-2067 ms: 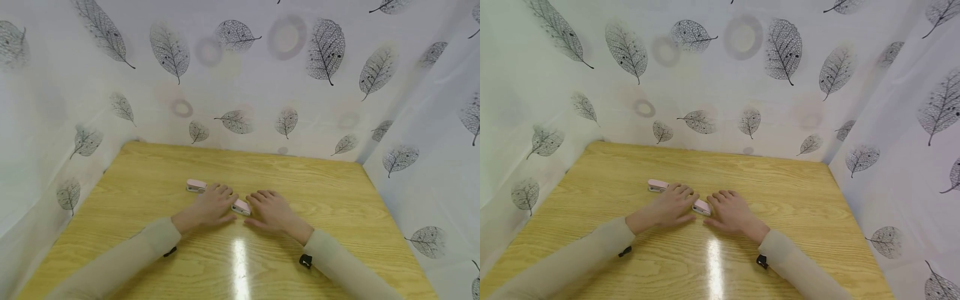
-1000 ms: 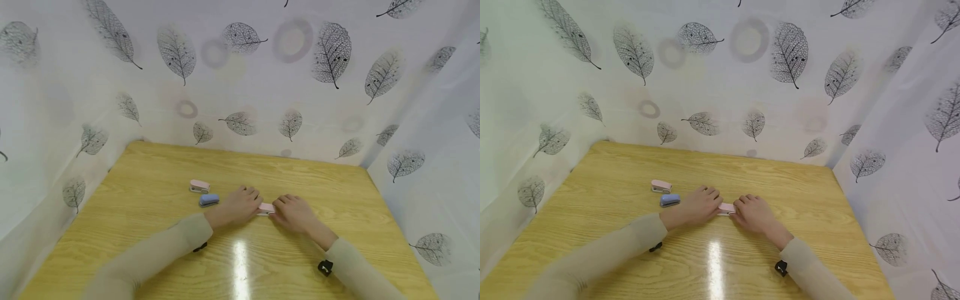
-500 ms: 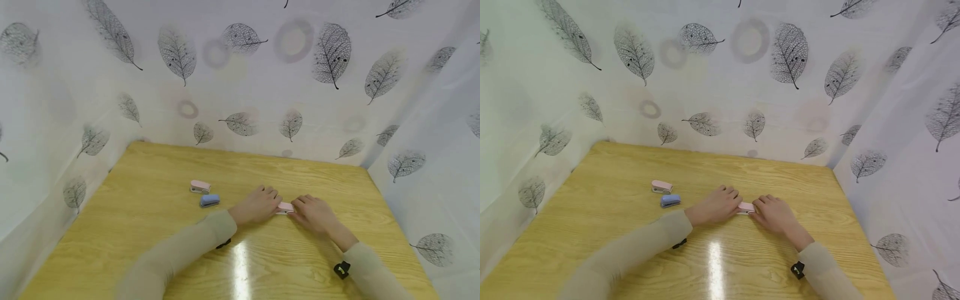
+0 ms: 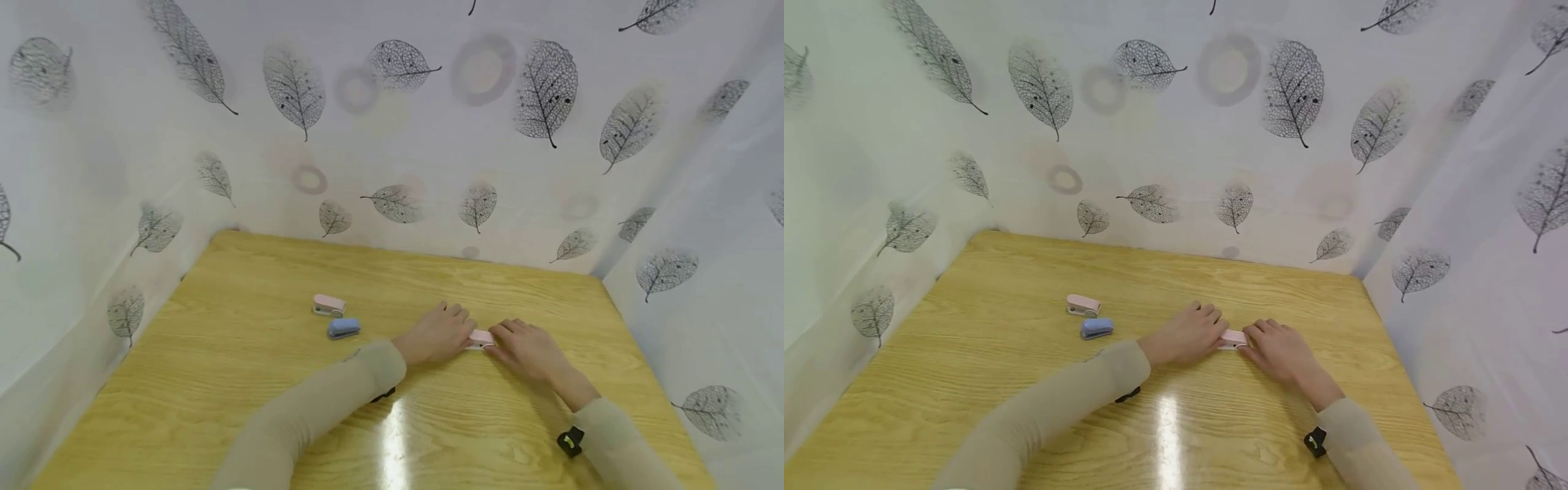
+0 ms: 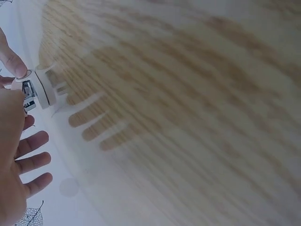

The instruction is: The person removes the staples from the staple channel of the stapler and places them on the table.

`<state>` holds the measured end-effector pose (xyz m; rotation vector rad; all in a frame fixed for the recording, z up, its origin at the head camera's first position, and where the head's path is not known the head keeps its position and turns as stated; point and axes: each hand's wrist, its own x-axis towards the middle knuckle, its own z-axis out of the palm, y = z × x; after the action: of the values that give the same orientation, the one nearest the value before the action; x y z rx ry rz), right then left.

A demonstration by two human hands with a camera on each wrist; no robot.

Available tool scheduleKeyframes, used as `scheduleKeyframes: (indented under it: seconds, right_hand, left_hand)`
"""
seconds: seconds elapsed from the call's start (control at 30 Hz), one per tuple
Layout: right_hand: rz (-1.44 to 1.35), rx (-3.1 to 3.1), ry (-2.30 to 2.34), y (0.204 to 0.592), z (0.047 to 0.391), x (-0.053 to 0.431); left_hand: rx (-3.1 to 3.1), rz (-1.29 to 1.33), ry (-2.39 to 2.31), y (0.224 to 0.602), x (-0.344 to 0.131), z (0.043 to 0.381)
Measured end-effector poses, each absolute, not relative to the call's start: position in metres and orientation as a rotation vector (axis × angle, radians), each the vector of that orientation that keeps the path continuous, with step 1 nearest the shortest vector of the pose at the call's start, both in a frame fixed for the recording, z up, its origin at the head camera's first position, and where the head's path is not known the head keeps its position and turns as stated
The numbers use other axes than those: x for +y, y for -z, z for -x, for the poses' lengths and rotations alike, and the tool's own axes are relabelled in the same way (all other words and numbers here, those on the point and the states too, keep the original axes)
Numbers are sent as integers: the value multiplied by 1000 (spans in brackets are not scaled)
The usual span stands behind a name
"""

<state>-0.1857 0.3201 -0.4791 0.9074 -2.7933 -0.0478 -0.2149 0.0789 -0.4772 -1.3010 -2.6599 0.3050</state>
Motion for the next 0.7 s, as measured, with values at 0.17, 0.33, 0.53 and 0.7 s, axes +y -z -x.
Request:
scheduleKeyframes:
  seconds: [0.17, 0.33, 0.53, 0.7]
  right_hand:
    - [-901, -2795, -18, 478, 185, 320]
    - [-927, -2743, -43, 477, 186, 314]
    - [-1030, -2652, -26, 473, 188, 305]
    - [-1102, -2625, 29, 471, 191, 302]
  left_hand:
    - [-2742, 1232, -277, 484, 76, 212]
    - [-2822, 1200, -186, 492, 71, 213]
    - [-2897, 1173, -49, 494, 74, 214]
    - [-2928, 1139, 43, 495, 80, 213]
